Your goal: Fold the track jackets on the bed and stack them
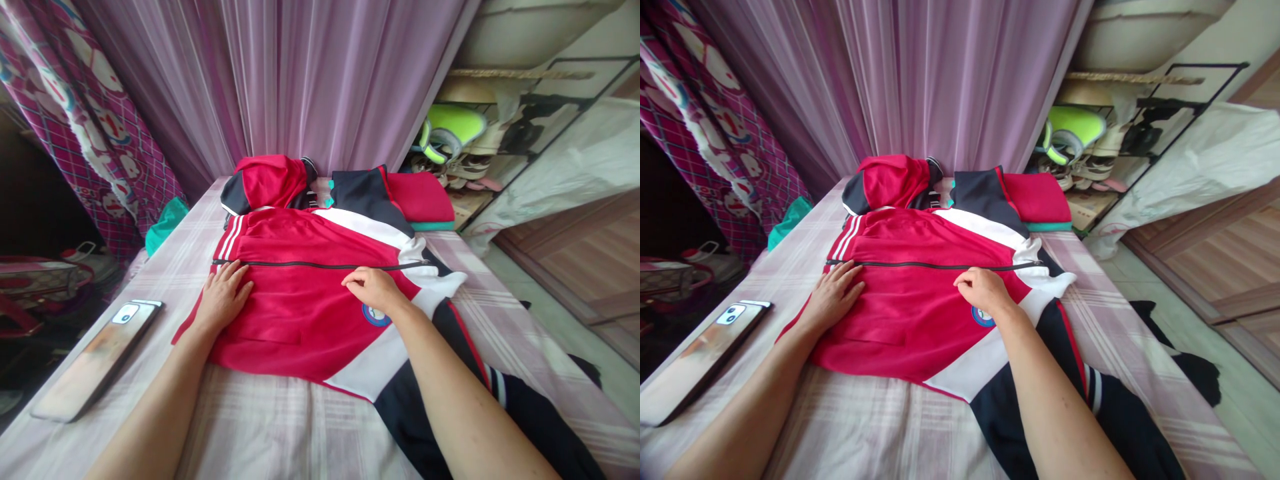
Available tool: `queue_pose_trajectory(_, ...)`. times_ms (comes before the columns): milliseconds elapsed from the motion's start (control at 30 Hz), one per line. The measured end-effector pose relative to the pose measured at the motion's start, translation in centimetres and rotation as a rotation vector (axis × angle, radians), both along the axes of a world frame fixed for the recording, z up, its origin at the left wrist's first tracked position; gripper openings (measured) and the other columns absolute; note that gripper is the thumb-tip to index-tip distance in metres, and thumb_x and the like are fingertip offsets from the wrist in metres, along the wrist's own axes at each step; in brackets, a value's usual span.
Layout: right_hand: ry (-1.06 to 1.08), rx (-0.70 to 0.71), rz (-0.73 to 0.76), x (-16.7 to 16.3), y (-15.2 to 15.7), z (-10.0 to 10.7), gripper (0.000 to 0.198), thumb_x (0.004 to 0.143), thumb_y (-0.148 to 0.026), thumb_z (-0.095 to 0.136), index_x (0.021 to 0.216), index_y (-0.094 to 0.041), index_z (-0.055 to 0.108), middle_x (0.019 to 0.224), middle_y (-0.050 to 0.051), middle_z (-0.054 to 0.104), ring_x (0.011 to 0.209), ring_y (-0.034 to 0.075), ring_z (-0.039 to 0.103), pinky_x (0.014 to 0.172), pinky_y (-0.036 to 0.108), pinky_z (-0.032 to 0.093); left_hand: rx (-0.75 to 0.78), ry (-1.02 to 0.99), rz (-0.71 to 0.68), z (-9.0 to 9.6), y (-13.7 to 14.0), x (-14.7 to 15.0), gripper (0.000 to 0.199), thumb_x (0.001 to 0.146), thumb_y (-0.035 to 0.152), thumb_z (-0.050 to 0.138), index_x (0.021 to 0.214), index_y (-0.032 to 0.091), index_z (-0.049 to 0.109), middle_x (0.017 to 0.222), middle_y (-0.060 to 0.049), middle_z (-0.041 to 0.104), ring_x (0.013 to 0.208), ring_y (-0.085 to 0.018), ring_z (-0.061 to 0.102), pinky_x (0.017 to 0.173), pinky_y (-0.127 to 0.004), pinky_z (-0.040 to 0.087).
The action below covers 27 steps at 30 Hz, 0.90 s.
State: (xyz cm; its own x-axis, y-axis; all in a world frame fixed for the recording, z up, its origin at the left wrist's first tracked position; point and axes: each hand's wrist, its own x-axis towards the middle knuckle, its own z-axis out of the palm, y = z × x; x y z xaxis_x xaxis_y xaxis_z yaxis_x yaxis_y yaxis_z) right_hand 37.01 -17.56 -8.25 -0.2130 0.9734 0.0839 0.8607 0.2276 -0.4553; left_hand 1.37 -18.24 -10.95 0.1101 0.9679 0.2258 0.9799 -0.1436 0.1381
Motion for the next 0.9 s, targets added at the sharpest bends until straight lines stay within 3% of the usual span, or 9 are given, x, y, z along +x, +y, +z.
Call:
queue_pose_trajectory(200, -0.047, 0.100, -0.133, 0.8, 0.4, -0.8, 0.025, 0.087, -0.025, 0.054, 0.091, -0.029, 0.079, 0.099, 0.000, 0.077, 0.091, 0.018, 0.069, 0.074, 0.025, 0.050, -0.016, 0.001, -0.004, 0.2, -0.1, 0.1, 0.050, 0.096, 0.043, 0.041, 0.138, 0.020, 0.056, 0.152, -0.010, 0.047, 0.142, -0.030, 0.040, 0.116, -0.053, 0.034)
queue_pose_trajectory(567, -0.067, 0.170, -0.133, 1.1, 0.6, -1.5, 0.026, 0.088, -0.024, 0.052, 0.097, -0.027, 0.077, 0.103, 0.002, 0.076, 0.094, 0.019, 0.069, 0.079, 0.028, 0.050, -0.015, 0.005, 0.005, 0.2, -0.1, 0.2, 0.049, 0.096, 0.042, 0.042, 0.137, 0.020, 0.056, 0.152, -0.011, 0.048, 0.142, -0.030, 0.041, 0.116, -0.052, 0.034)
queue_pose_trajectory(900, -0.127, 0.093, -0.217, 1.7, 0.6, -0.7, 0.025, 0.086, -0.024, 0.052, 0.089, -0.028, 0.076, 0.097, 0.000, 0.077, 0.087, 0.020, 0.069, 0.073, 0.027, 0.048, 0.015, -0.012, -0.007, -0.2, -0.2, 0.0, 0.048, 0.096, 0.043, 0.042, 0.136, 0.022, 0.057, 0.151, -0.010, 0.049, 0.141, -0.030, 0.041, 0.115, -0.053, 0.034)
